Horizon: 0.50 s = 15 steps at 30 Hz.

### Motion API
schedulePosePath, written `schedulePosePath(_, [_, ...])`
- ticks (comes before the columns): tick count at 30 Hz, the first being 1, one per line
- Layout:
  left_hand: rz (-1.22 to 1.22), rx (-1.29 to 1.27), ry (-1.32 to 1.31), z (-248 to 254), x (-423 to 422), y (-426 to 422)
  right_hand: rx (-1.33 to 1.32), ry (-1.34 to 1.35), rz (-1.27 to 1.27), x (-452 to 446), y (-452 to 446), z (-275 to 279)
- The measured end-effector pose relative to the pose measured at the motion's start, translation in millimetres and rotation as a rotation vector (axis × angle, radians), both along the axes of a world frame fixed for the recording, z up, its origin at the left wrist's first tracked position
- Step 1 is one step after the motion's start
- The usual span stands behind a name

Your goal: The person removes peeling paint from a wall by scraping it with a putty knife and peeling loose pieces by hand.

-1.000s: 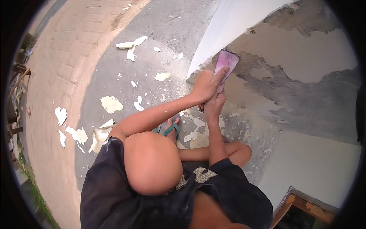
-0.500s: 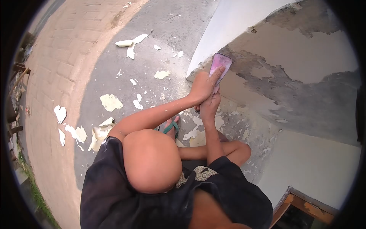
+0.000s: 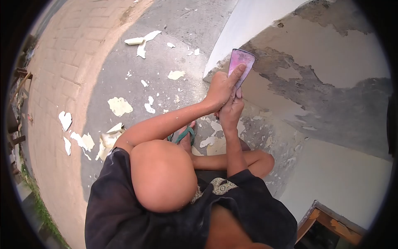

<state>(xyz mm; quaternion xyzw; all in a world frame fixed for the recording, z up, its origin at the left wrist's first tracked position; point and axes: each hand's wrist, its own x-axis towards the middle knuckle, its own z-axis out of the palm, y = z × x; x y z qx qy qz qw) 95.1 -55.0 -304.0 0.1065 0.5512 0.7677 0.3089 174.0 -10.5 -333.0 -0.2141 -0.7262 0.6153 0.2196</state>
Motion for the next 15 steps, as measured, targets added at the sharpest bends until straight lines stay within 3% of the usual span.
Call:
schedulePosePath(2, [-0.083,0.017,-0.003,-10,-4,-8,0.016,-0.020,0.011,-2,8,6])
schedulePosePath(4, [-0.140,0.102,-0.208,-31,6,-15,-0.093,-0.082,0.034,-2,20,7])
schedulePosePath(6, [-0.235,0.150,-0.367,-50,22,-13,0.096,-0.072,0.003,-8,24,7])
schedulePosePath(9, [-0.281,0.126,-0.383,-62,26,-9,0.228,-0.059,-0.053,-9,15,10])
schedulePosePath(15, [-0.089,0.148,-0.311,-29,28,-5,0.275,0.034,-0.149,-18,5,16])
